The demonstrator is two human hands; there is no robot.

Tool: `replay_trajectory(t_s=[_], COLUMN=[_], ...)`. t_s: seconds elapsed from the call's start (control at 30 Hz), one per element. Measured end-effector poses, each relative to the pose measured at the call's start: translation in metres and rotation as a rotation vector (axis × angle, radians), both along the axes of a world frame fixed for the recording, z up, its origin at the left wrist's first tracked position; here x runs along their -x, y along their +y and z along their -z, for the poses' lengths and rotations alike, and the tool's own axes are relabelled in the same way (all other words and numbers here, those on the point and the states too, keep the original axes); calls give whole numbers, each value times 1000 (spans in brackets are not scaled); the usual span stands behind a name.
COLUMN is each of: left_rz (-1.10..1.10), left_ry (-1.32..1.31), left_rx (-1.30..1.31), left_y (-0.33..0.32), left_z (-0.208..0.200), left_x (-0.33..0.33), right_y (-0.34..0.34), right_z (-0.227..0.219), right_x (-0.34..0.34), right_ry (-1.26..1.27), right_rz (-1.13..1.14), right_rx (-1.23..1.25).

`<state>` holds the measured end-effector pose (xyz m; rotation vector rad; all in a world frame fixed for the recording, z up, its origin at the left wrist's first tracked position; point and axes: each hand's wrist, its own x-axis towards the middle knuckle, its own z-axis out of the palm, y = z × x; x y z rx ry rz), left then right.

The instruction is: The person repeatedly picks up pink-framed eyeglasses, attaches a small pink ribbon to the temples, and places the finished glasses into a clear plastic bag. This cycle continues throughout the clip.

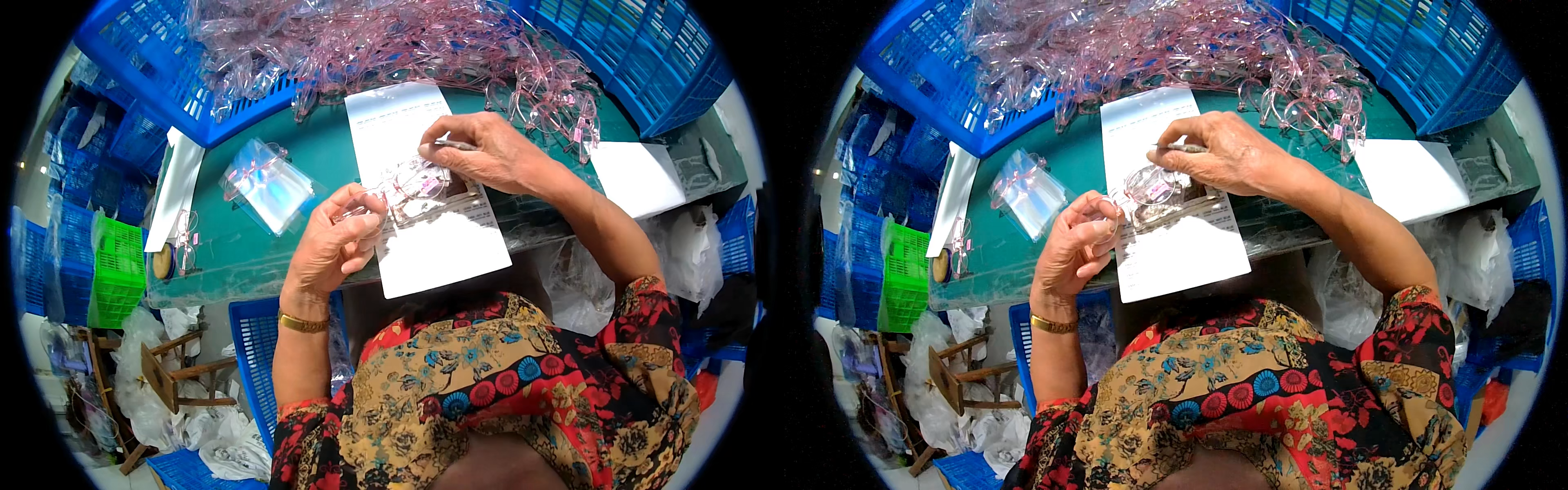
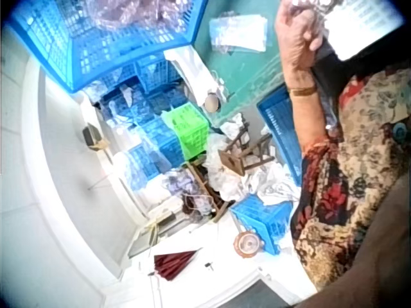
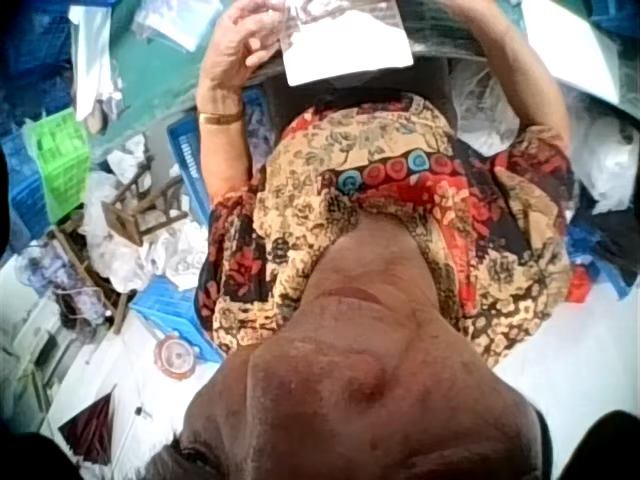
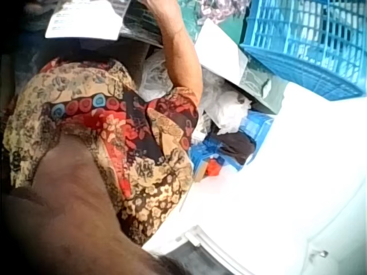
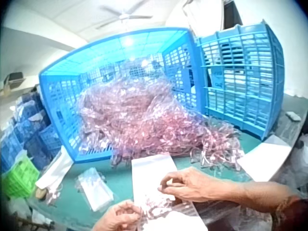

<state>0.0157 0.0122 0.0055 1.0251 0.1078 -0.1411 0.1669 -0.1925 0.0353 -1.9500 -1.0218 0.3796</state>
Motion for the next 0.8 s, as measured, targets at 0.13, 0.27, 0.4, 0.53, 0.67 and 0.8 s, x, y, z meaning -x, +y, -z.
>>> replay_trajectory(t_s=[0.13, 0.27, 0.4, 0.53, 0.67, 0.8], left_rz=[-28, -115, -102, -345, -848, -959], left_ry=[2, 29, -12, -13, -111, 214], left_rx=[-8, -104, -220, -476, -859, -1737], left_y=[-2, -9, -13, -8, 70, 105], left_z=[-2, -3, -4, -24, -4, 2], left_x=[1, 2, 6, 16, 43, 44], right_y=[7, 7, 5, -2, -7, -4], right_z=[-2, 5, 5, -4, -4, 4], right_x=[0, -4, -2, 3, -6, -12], right_ry=[187, 275, 375, 494, 405, 474], right_rz=[-119, -160, -197, -164, -108, -27], right_rx=[76, -40, -121, -173, -277, -304])
